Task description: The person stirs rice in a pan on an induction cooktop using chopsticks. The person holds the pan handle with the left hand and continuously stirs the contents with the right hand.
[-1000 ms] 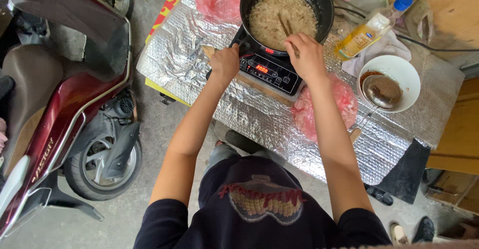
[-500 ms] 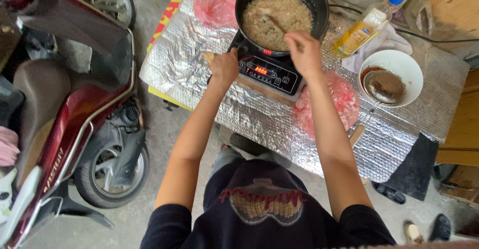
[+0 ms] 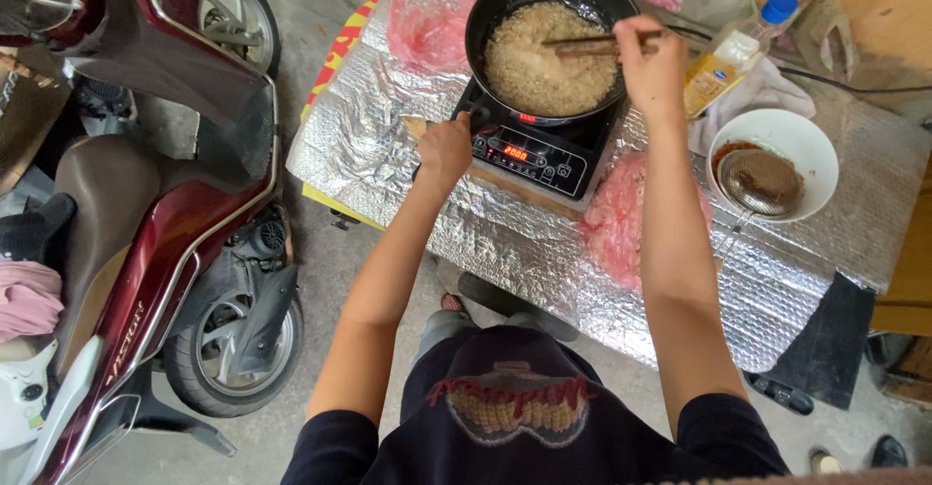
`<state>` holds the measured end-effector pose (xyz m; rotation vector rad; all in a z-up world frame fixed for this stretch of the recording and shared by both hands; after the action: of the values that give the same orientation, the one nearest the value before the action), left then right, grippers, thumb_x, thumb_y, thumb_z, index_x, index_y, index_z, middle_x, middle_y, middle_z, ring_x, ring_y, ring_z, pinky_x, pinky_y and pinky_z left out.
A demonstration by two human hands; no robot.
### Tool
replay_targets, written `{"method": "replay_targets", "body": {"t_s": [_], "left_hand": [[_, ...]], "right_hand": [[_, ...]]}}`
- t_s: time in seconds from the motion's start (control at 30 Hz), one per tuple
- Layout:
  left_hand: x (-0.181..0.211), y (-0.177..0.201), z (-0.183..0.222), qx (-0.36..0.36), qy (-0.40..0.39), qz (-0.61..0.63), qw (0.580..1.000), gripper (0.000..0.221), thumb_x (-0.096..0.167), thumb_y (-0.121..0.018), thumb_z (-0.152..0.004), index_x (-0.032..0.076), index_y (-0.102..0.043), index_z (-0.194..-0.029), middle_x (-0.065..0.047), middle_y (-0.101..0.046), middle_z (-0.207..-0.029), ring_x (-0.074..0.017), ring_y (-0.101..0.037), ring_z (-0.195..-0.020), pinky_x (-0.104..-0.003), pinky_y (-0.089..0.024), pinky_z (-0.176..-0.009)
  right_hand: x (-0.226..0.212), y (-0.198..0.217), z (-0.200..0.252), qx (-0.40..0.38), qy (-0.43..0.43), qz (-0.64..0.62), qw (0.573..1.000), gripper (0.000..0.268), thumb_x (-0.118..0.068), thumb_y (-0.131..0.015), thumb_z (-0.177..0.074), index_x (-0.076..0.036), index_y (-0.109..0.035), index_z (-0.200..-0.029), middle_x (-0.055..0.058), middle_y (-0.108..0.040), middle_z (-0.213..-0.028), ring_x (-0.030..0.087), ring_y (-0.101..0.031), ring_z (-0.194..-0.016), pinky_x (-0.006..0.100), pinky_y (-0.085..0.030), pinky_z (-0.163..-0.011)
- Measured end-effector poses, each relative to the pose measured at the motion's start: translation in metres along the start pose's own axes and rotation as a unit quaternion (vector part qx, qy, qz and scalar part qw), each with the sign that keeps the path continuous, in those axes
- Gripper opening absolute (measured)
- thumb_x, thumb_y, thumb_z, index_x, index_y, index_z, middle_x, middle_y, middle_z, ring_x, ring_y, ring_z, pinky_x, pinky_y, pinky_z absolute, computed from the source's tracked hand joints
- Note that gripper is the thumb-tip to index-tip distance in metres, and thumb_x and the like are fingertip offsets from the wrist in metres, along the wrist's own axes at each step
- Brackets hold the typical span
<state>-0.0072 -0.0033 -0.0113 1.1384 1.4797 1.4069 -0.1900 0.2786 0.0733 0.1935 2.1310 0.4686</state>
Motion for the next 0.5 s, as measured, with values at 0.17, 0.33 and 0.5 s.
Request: {"method": "replay_targets", "body": {"t_s": [0.17,0.33,0.5], "left_hand": [[0.002,-0.001,-0.001,-0.015,0.024,0.003,1.0,0.024,0.022,-0.046,-0.105,0.01,-0.066,-0.111,-0.016,-0.075,-0.087,-0.036,-0.074,-0.081,-0.046,-0.06,-0.066],[0.001,-0.001,-0.004,-0.023,0.011,-0.001,1.0,0.019,0.017,-0.049,-0.101,0.011,-0.064,-0.111,-0.016,-0.076,-0.088,-0.0383,-0.074,-0.085,-0.047,-0.06,-0.071],[0.0,-0.005,-0.003,-0.022,0.012,-0.021,0.999,0.018,0.014,-0.052,-0.097,0.013,-0.064,-0.11,-0.016,-0.076,-0.088,-0.0384,-0.074,-0.089,-0.047,-0.06,-0.074]], "right_hand": [[0.012,-0.023,-0.029,0.051,0.086,-0.03,0.995,0.017,-0.015,-0.073,-0.108,0.001,-0.074,-0.102,0.008,-0.073,-0.082,0.015,-0.068,-0.072,0.028,-0.052,-0.067],[0.019,-0.041,-0.047,-0.003,-0.009,-0.056,0.998,0.02,-0.019,-0.067,-0.107,-0.002,-0.074,-0.098,0.006,-0.072,-0.079,0.014,-0.067,-0.067,0.029,-0.051,-0.062],[0.017,-0.054,-0.057,0.057,0.028,-0.011,0.998,0.024,-0.02,-0.066,-0.109,-0.001,-0.073,-0.095,0.007,-0.073,-0.077,0.016,-0.069,-0.067,0.032,-0.052,-0.065]]}}
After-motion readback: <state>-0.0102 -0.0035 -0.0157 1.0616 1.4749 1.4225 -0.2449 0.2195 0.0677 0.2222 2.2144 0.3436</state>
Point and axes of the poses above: each hand's wrist, its own z-axis away from the middle knuckle, its own y-axis out of the back of the hand, x = y × z, the point moved 1 cm from there along -z, towards the middle knuckle
